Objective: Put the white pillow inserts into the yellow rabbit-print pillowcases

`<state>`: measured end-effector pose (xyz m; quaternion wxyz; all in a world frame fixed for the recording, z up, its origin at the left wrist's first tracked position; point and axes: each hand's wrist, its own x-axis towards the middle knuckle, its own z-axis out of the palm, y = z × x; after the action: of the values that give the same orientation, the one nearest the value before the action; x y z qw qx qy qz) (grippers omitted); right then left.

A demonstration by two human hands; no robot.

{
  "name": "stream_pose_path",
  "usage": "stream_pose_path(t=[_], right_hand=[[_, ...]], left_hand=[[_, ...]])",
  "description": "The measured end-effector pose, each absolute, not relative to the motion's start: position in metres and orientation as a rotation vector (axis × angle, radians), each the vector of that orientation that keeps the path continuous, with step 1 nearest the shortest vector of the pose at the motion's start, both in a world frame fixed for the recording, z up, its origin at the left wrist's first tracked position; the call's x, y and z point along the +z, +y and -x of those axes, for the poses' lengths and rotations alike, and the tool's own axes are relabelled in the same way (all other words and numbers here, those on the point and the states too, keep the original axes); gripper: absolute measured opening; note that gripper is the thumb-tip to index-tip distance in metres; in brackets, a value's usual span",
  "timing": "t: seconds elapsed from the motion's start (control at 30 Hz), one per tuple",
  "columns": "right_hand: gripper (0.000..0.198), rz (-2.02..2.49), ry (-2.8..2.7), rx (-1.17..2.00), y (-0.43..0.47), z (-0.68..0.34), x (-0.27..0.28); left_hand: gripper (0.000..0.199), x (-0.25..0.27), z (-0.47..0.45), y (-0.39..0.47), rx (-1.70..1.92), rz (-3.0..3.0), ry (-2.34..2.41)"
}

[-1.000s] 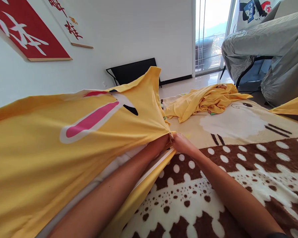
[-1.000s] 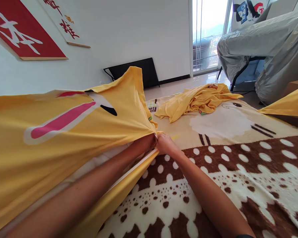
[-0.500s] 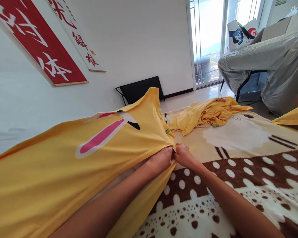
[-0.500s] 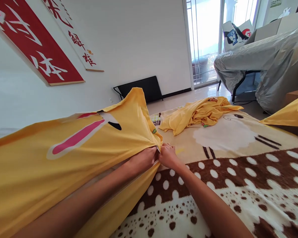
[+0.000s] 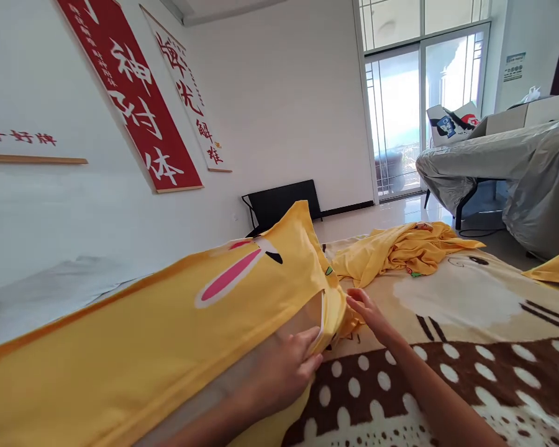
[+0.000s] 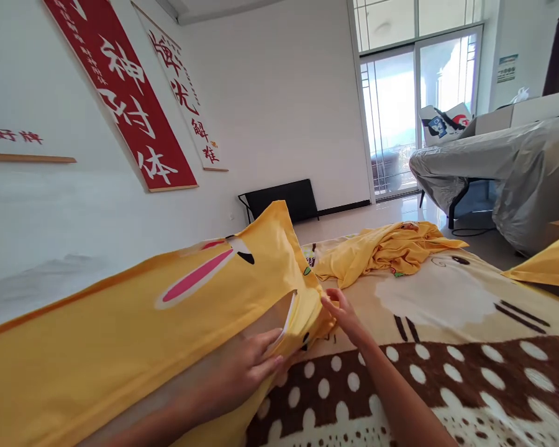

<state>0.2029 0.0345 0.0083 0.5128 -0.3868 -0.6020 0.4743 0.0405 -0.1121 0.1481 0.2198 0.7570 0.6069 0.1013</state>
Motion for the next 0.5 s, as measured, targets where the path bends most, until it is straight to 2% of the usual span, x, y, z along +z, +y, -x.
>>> stream_pose_path(t=[0.1, 0.2, 0.27, 0.4, 0.5], right_hand=[[0.064, 0.911, -1.424, 1.255, 0.035, -0.207, 0.004], [0.053, 0.78, -1.434, 1.395, 0.025, -0.198, 0.016], [0.049, 0.781, -1.411, 1.317, 0.011, -0.189, 0.033], [0.041, 0.748, -1.358, 1.019, -0.03, -0.173, 0.073], [0.038, 0.632, -1.245, 0.96, -0.058, -0.173, 0.096]], left_hand=[[0.044, 0.195, -0.024, -0.116, 0.266, -2.13, 1.776], [0.036, 0.238, 0.004, -0.107, 0.179, -2.253, 2.018], [0.036, 0.26, 0.025, -0.098, 0.227, -2.232, 2.315], [0.04, 0.286, 0.042, -0.09, 0.665, -2.102, 2.509], [0.041, 0.3, 0.026, -0.094, 1.02, -2.091, 2.487]])
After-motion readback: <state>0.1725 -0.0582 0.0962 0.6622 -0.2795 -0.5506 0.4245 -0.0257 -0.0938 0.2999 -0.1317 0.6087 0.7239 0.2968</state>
